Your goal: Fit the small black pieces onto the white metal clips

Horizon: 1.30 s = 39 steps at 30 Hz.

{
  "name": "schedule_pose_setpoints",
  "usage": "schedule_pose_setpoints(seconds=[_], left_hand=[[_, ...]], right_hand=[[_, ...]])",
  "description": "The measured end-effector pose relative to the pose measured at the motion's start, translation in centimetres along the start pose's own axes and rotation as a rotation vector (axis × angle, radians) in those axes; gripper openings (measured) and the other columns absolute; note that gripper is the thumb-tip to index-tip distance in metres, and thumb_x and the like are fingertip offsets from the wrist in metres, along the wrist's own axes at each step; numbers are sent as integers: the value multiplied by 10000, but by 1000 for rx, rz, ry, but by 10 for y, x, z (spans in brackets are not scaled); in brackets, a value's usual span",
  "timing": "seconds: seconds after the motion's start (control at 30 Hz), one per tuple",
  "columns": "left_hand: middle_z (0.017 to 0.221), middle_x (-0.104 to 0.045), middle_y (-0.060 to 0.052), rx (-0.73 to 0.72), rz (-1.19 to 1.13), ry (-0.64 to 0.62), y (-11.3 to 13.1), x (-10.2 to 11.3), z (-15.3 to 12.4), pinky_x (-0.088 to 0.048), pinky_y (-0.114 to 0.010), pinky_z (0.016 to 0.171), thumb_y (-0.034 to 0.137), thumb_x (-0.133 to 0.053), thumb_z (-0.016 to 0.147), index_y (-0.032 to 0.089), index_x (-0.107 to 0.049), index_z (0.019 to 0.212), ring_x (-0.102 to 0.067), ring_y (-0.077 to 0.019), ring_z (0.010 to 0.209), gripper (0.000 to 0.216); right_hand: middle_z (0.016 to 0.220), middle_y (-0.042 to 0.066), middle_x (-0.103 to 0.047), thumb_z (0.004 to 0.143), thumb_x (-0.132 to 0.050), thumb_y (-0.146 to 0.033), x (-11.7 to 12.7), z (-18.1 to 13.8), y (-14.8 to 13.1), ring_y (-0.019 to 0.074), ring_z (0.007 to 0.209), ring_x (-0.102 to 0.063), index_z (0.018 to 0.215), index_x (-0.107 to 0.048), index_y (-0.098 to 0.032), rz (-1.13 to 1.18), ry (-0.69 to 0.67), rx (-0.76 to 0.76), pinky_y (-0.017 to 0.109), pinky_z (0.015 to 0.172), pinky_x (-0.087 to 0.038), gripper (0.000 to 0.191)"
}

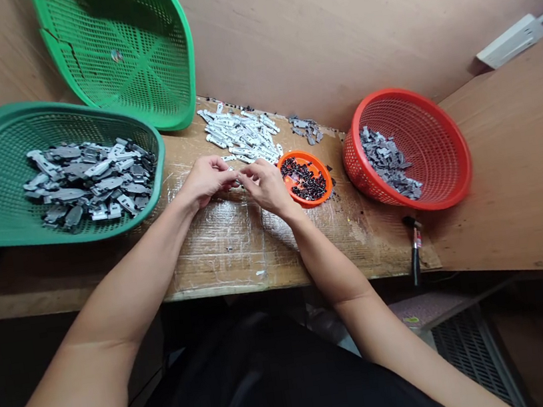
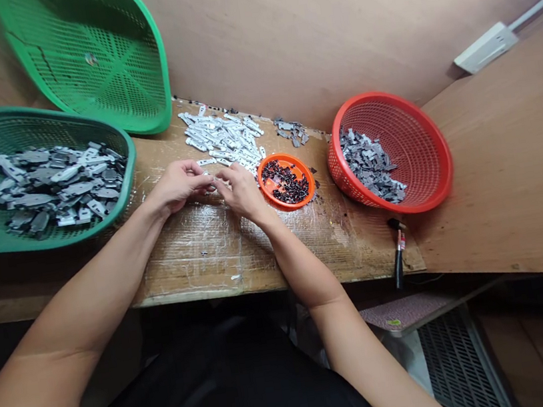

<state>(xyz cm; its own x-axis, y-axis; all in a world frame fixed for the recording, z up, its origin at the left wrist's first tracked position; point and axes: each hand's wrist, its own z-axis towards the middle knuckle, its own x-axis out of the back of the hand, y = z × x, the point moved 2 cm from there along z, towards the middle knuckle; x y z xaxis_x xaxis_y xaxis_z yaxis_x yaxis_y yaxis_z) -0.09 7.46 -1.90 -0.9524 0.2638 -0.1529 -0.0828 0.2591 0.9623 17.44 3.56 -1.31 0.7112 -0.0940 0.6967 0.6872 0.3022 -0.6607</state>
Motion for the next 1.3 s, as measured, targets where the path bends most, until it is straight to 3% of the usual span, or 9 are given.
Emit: schedule_pose_setpoints(seconds=[0.1,0.27,0.4,0.5,0.63,0.8,0.9,1.07,1.3], left_hand=[[665,-679,-1,35,-15,3,0,-1,0,-551,-249,639,65,-917,774,196,-586,735,-703,-130,629,359],[675,-675,-2,30,-27,8,3,-3,-1,-568,-263,676,32,-892,767,189,-596,707,-700,-126,637,340],[674,-691,-9,30,-52,-8,4,-4,-3,-572,-261,677,30,-891,757,185,-608,710,-715,-131,639,326],[664,-690,-12,23,-43,-9,4,-6,-4,-557,-250,651,36,-894,750,181,-614,697,-711,-131,633,319],[693,-710,-10,17,-63,-47,4,-5,-5,-557,-237,665,86,-922,763,186,-636,758,-710,-128,649,302],[780,-765,-94,236,-55,-347,2,-2,-9,-563,-263,625,541,-880,906,174,-748,853,-748,-191,697,393],[669,-700,-86,264,43,-519,-3,-5,-12,-459,-238,519,525,-877,919,155,-738,723,-618,-134,558,441],[653,-658,-43,92,109,-540,-8,-16,-13,-385,-221,527,235,-834,908,157,-700,626,-547,-94,558,322],[696,-696,-34,-8,174,-469,-10,-25,-16,-411,-217,559,223,-746,946,154,-702,704,-582,-92,576,256]], right_hand=[[834,28,-635,1003,-750,-413,7,-2,9,182,758,-544,862,-710,-223,242,27,-143,367,774,-464,240],[704,-13,-604,735,-902,-761,2,-12,13,113,593,-436,790,-660,-214,737,-253,-429,271,537,-318,600],[654,-37,-606,588,-982,-743,-6,-17,12,86,543,-407,734,-627,-218,867,-259,-496,248,510,-290,650],[609,-47,-568,639,-947,-739,-9,-18,11,96,534,-399,721,-604,-229,838,-230,-485,257,518,-299,620],[643,-28,-536,868,-789,-711,-4,-21,10,139,593,-419,756,-577,-246,603,-134,-322,293,570,-345,523],[839,58,-595,1105,-552,-353,8,-32,10,227,806,-518,885,-618,-243,-45,-33,268,390,781,-456,255],[849,83,-607,1131,-461,-238,10,-39,19,247,802,-526,925,-639,-228,-264,-66,493,409,775,-470,272],[961,100,-677,1131,-524,-241,21,-45,34,250,867,-621,1162,-690,-216,-265,-3,564,393,782,-532,171],[969,97,-749,1086,-635,-364,21,-47,39,240,866,-674,1165,-709,-201,-136,19,416,396,814,-564,195]])
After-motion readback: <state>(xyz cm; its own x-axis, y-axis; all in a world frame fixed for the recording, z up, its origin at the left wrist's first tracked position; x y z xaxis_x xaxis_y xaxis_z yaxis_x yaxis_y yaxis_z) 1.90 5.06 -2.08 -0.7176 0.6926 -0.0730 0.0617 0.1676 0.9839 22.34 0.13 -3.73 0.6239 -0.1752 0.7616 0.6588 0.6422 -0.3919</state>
